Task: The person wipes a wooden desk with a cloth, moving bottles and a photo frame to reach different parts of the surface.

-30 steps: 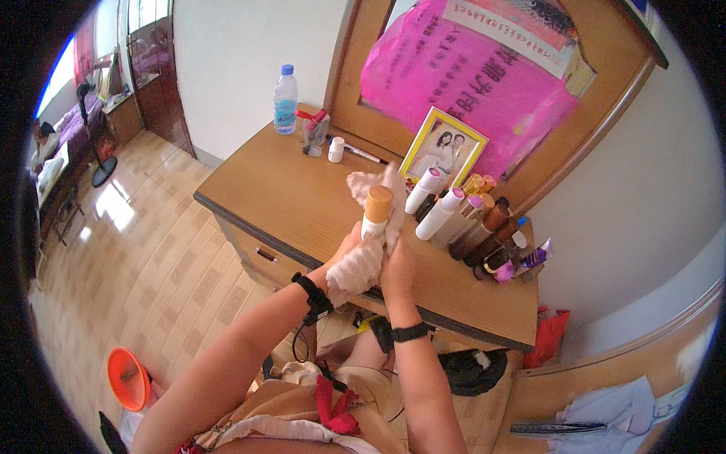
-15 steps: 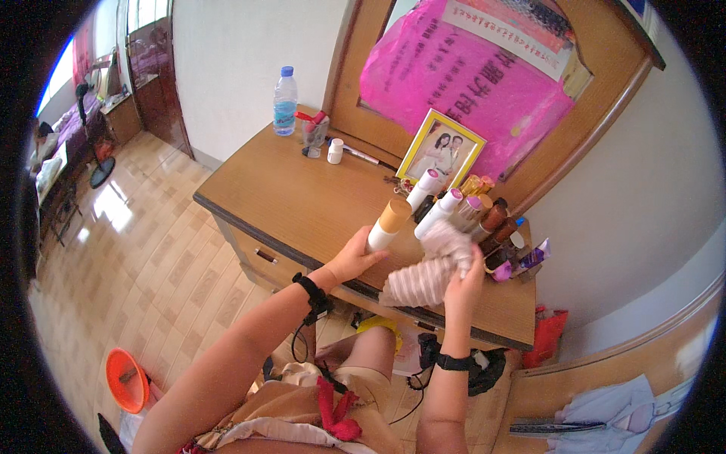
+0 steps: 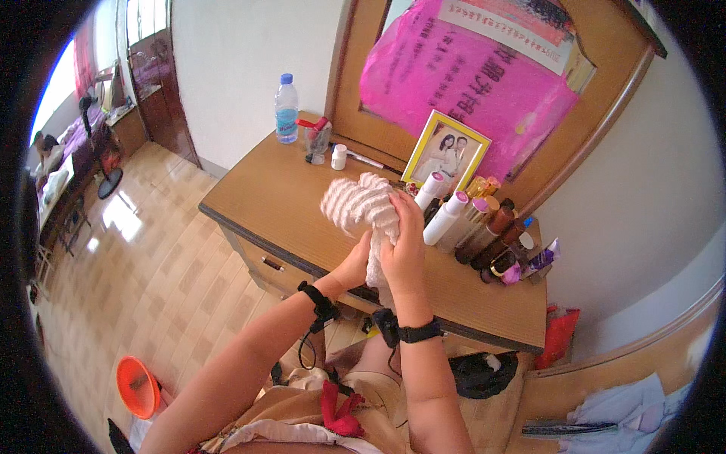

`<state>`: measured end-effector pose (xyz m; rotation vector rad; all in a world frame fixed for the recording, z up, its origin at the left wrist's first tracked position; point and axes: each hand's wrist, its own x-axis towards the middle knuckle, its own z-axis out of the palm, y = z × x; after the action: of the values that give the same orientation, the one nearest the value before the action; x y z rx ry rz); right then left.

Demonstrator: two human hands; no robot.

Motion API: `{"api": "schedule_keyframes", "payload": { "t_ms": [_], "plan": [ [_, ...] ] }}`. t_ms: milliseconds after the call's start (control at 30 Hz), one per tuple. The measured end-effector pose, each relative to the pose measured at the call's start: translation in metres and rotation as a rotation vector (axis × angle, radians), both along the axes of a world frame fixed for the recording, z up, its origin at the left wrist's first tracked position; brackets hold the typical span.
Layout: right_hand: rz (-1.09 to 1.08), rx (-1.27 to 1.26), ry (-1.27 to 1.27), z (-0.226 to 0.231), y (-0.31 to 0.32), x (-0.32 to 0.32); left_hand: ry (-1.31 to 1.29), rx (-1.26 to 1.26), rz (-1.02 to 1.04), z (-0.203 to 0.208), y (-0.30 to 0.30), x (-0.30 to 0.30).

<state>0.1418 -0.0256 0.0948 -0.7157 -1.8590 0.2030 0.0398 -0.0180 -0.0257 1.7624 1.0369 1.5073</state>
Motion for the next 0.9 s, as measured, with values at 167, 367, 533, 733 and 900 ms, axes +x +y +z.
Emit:
{"api": "schedule_keyframes", "payload": {
  "t_ms": [167,367,533,733,900],
  "plan": [
    [-0.133,-0.134,-0.06,-0.058,-0.005,0.032,-0.16,-0.083,-0.045,0.013,-0.003,0.006],
    [-0.257,-0.397,-0.416,-0.091,-0.019,0.138,-0.049,-0.146,0.038,0.017,-0.007,0.006],
    [-0.502,-0.433,0.019,-0.123,-0.033,0.214,-0.011,-0.251,0.013,0.018,-0.006,0.009],
    [-0.58,-0.313,0.11,-0.129,-0.036,0.219,0.14,-0.388,0.015,0.029,0.021,0.008],
    [-0.609,-0.242,0.074,-0.134,-0.031,0.223,0.25,-0.449,0.023,0.033,0.065,0.012]
  ]
}}
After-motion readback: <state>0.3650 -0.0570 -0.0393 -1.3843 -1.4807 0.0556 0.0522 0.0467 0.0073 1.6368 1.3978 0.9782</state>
